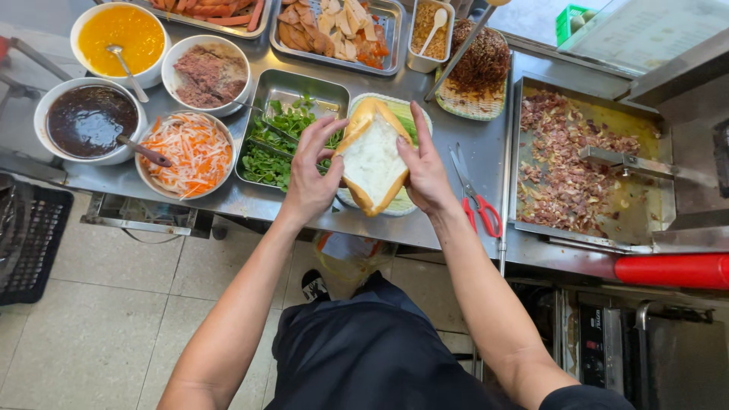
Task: The person prepares two sandwiches by slicing baguettes, spreading condiments, and adding fillings including herbs, cucumber, sliced meat, and shredded vegetables. The person uses scissors to cut the bread and tongs to handle ingredients, then places the finished sandwiches on a warming grill.
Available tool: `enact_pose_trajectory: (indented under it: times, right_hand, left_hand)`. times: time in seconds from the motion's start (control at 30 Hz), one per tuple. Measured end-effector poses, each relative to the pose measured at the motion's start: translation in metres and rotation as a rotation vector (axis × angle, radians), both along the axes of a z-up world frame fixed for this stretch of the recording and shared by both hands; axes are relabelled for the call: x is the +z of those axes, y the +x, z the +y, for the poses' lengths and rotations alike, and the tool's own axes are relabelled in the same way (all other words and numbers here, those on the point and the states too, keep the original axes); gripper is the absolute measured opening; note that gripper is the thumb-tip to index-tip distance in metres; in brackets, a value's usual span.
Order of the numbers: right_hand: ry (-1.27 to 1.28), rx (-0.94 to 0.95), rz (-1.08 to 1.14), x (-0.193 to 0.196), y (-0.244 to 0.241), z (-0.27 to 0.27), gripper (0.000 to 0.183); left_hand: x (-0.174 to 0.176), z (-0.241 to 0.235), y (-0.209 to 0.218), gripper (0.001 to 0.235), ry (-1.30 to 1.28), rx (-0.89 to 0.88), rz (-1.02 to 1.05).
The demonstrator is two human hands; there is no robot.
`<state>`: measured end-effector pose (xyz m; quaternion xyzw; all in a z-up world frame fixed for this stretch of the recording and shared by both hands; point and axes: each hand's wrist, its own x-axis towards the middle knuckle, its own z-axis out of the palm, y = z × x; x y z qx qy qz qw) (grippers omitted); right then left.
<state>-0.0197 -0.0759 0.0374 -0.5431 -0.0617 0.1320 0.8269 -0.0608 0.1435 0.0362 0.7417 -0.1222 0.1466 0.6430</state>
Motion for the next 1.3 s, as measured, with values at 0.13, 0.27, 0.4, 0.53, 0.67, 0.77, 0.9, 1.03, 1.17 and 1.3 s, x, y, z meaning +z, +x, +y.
enact_pose_trajectory:
  times: [0.13, 0.27, 0.4, 0.53, 0.67, 0.77, 0.9, 1.03, 1.17, 1.3]
  right_hand:
    - [-0.197, -0.005, -0.161, -0.003, 0.006, 0.008, 0.061]
    - [-0.62, -0.052, -0.633, -0.008, 0.009, 0.022, 0.04]
    - [-0.786, -0.082, -0.499, -0.004, 0.02, 0.028, 0.034]
    - [-0.658, 0.051, -0.546, -0.004, 0.04, 0.04, 0.053]
    - [-0.142, 0.281, -0.261, -0.003, 0.062, 0.048, 0.059]
    - [0.108, 0.402, -0.007, 0.0, 0.074, 0.06, 0.062]
    - [0.053, 0.45, 0.041, 0.005, 0.079, 0.108, 0.059]
    - [0.035, 0.428, -0.028, 0.008, 0.079, 0.178, 0.057]
    - [0.022, 0.451, -0.032, 0.009, 0.069, 0.258, 0.056]
    - [-0.177, 0.552, -0.265, 0.007, 0.061, 0.329, 0.053]
  left_hand:
    - [-0.016, 0.0, 0.008, 0.044, 0.232, 0.125, -0.072]
    - [-0.019, -0.019, 0.005, 0.039, 0.314, 0.164, 0.129]
    - [-0.002, -0.033, 0.001, 0.059, 0.394, 0.214, 0.115]
    - [0.016, -0.03, -0.002, 0.067, 0.411, 0.26, 0.192]
    - [0.029, 0.011, 0.004, 0.072, 0.305, 0.228, 0.118]
    - [0.033, 0.044, 0.005, 0.072, -0.157, 0.08, 0.261]
    - [0.029, 0.076, 0.001, 0.063, -0.091, 0.192, 0.274]
    - [0.021, 0.101, -0.011, 0.043, 0.412, 0.515, 0.106]
    - [0.019, 0.158, -0.031, 0.077, 0.292, 0.58, 0.055]
    - [0.017, 0.22, -0.043, 0.092, 0.058, 0.621, 0.043]
